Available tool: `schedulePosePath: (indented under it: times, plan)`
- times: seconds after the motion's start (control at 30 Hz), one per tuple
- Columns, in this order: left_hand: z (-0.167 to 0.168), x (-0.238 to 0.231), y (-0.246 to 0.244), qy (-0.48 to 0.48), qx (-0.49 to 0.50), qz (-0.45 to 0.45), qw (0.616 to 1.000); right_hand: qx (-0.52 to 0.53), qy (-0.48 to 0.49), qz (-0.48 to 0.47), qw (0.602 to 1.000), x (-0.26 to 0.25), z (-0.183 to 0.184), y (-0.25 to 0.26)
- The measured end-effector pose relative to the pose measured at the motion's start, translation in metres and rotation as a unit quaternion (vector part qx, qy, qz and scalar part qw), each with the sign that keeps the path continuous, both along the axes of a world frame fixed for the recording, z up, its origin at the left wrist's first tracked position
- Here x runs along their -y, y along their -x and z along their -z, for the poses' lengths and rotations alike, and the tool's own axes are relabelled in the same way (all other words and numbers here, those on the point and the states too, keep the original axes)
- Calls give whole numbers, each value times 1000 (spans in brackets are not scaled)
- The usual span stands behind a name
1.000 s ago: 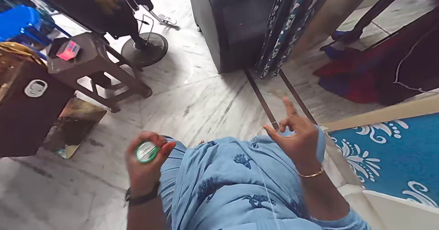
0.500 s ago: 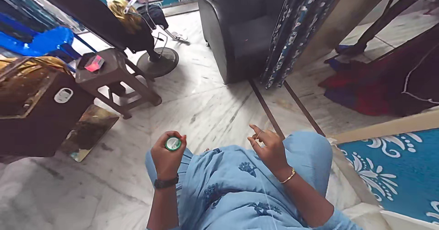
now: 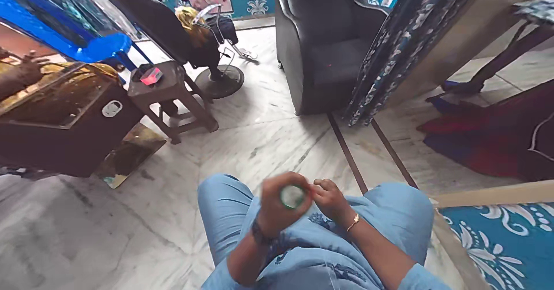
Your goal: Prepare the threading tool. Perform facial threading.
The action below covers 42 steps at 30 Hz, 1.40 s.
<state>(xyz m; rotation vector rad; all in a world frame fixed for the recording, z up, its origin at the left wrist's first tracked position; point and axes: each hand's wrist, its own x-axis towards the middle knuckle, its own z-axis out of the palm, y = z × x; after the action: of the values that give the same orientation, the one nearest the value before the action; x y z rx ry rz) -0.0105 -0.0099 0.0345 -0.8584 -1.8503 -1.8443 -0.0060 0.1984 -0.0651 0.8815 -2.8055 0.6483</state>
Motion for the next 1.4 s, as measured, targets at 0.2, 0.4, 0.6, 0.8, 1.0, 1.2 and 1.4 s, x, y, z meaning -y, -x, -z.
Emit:
schedulePosePath:
  times: [0.2, 0.4, 0.6, 0.8, 1.0, 1.2, 1.4]
  plan:
    - [-9, 75, -2, -4, -13, -160, 987, -341, 102, 63, 932, -38, -30, -22]
    - [-20, 75, -11, -16, -78, -165, 983, -416, 66, 165, 892, -66, -70, -35]
    - [-22, 61, -10, 10, -102, -97, 990, -392, 52, 259, 881, -77, -104, -38]
    - [-17, 59, -6, 4, -71, -87, 994, -411, 49, 291, 863, -83, -116, -45]
    - [10, 59, 10, 81, 0, -166, 983, -395, 46, 301, 867, -84, -96, -36]
    - [58, 47, 29, 195, 120, -257, 939, -292, 5, 295, 910, -77, -46, 4]
    - [-14, 82, -6, 50, 6, -86, 995, -348, 109, 265, 893, -79, -117, -36]
